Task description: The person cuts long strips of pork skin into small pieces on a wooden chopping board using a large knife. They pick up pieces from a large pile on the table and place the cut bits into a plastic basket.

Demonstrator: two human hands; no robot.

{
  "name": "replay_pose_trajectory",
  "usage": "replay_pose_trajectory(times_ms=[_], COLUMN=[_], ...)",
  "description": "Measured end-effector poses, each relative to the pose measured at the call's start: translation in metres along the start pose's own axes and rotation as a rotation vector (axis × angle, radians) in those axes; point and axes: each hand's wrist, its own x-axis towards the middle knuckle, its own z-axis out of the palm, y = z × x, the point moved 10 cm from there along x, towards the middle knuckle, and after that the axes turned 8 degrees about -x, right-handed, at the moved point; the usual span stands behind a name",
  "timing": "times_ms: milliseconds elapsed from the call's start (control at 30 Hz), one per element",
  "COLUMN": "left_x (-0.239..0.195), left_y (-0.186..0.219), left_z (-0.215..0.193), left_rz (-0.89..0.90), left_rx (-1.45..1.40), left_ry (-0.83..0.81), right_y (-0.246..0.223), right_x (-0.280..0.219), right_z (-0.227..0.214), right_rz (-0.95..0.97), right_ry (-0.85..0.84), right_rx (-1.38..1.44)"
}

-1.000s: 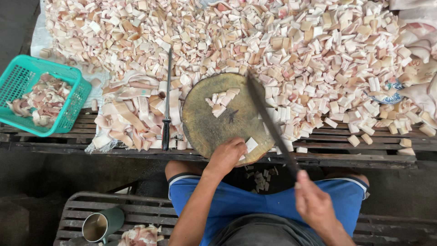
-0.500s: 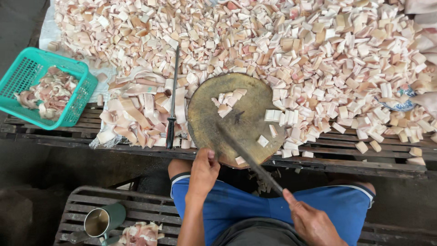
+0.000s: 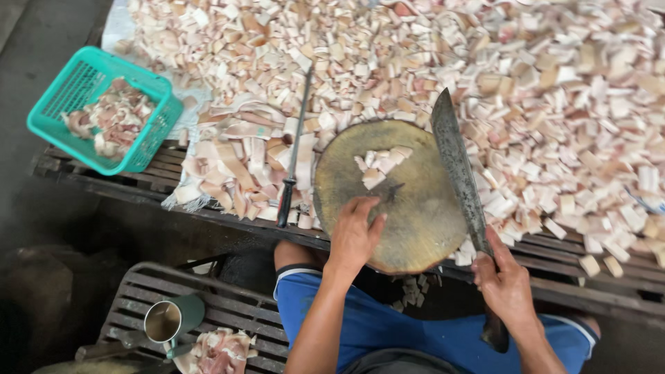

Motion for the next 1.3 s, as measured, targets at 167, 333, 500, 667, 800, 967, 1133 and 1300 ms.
replay_pose_trajectory(times_ms=[167, 333, 500, 667, 800, 967, 1133, 1300], left_x=[0.021, 0.027, 0.042, 0.061, 0.073, 0.088, 0.101, 0.115], left_y=[-0.035, -0.132, -0.209, -0.265, -0.269, -0.297, -0.292, -0.277], left_z=[-0.083, -0.186, -0.230, -0.228, -0.236, -0.228, -0.227, -0.228], left_rz=[0.000, -0.273, -0.409, -0.645, -0.533, -0.779, -0.631, -0.343], left_rx=[0.174, 0.207, 0.072, 0.020, -0.008, -0.048, -0.189, -0.224], left_ry=[0.299, 0.557, 0.634, 0.533, 0.525, 0.267, 0.314, 0.389], right_y=[-0.024, -0.085, -0.192, -0.307, -0.362, -0.362, -0.356, -0.347], right_x=[0.046, 0.047, 0.039, 0.100, 0.172, 0.229, 0.238, 0.234], right_z=[0.042, 0.016, 0.080, 0.276, 0.393, 0.463, 0.489, 0.486], right_rz=[0.027, -0.291, -0.632, -0.695, -0.735, -0.679, -0.638, -0.549], right_ry=[-0.150, 0.135, 0.104, -0.410, -0.519, -0.624, -0.722, -0.814], right_rx=[-0.092, -0.861, -0.525, -0.316, -0.510, -0.622, -0.639, -0.502])
